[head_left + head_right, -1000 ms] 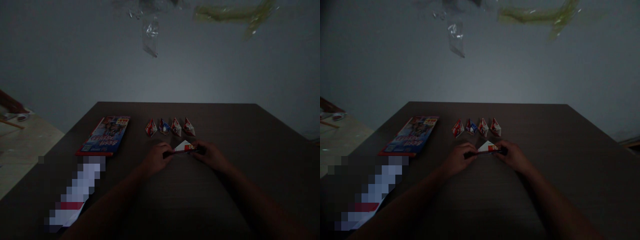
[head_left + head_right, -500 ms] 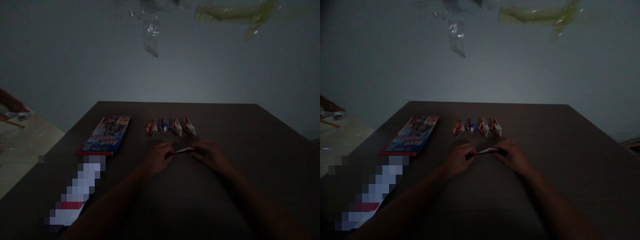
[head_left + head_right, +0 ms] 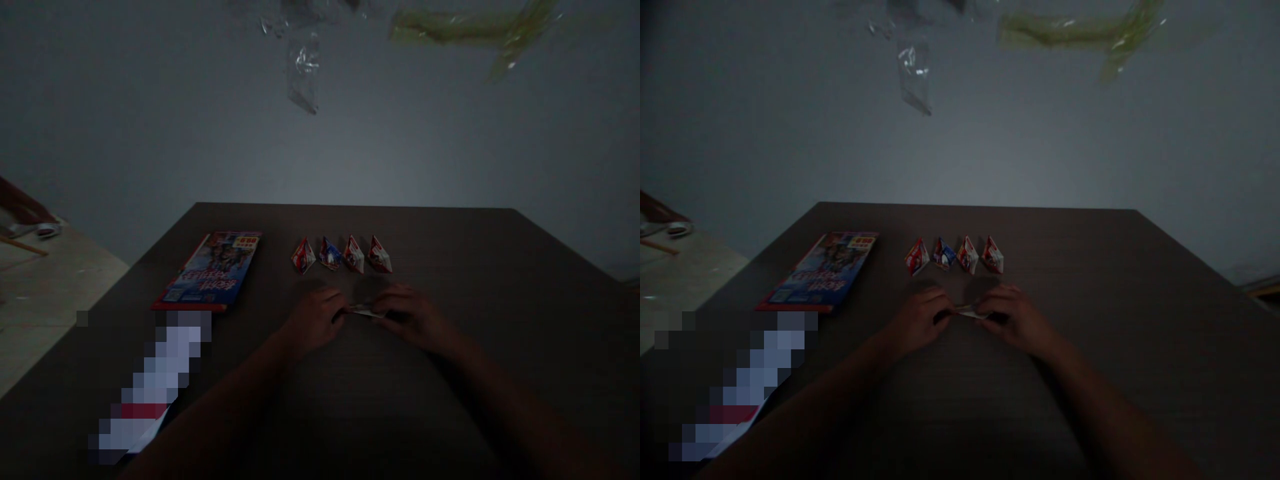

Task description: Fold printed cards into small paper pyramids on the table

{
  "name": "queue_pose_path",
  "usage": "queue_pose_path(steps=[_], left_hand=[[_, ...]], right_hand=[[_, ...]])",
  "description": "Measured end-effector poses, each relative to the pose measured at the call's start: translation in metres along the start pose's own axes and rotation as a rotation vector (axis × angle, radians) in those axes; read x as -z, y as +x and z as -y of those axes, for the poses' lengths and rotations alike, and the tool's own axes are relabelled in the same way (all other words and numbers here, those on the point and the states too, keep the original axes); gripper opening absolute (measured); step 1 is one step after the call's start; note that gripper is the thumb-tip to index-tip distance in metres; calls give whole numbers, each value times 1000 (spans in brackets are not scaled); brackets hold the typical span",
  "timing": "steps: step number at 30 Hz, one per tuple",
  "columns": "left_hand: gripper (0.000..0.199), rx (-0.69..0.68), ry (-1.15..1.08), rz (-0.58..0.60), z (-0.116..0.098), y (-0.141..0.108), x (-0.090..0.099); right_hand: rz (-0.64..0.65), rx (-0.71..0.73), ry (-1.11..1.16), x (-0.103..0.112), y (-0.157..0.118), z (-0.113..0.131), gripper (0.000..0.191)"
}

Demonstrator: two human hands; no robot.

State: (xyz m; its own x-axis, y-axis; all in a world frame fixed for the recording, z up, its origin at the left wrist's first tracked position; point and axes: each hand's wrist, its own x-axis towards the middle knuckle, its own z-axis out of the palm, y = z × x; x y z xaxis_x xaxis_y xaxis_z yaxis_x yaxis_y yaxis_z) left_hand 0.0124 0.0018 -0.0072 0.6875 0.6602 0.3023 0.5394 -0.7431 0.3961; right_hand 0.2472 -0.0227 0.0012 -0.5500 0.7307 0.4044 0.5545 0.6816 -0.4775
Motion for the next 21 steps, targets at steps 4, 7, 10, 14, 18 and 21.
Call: queue_pose_path(steps=[4,7,10,14,18,21], left_hand=[[11,-36,7,57,1,0,1],[12,-68,-6,72,3,-1,1],[13,-118,-33,89,5,-1,3],[15,-165,-63,134,8,-1,4],[16,-177,-116,158,8,0,3],[11,-126,-190,157,6,1,4]], right_hand=[[57,20,23,0,0,2,16],[124,12,25,1,0,3,20],[195,-29,16,3,0,8,22],[248,-81,-5,3,2,14,26],[252,-84,19,-4,6,17,16],[236,-96,69,-12,7,18,15]])
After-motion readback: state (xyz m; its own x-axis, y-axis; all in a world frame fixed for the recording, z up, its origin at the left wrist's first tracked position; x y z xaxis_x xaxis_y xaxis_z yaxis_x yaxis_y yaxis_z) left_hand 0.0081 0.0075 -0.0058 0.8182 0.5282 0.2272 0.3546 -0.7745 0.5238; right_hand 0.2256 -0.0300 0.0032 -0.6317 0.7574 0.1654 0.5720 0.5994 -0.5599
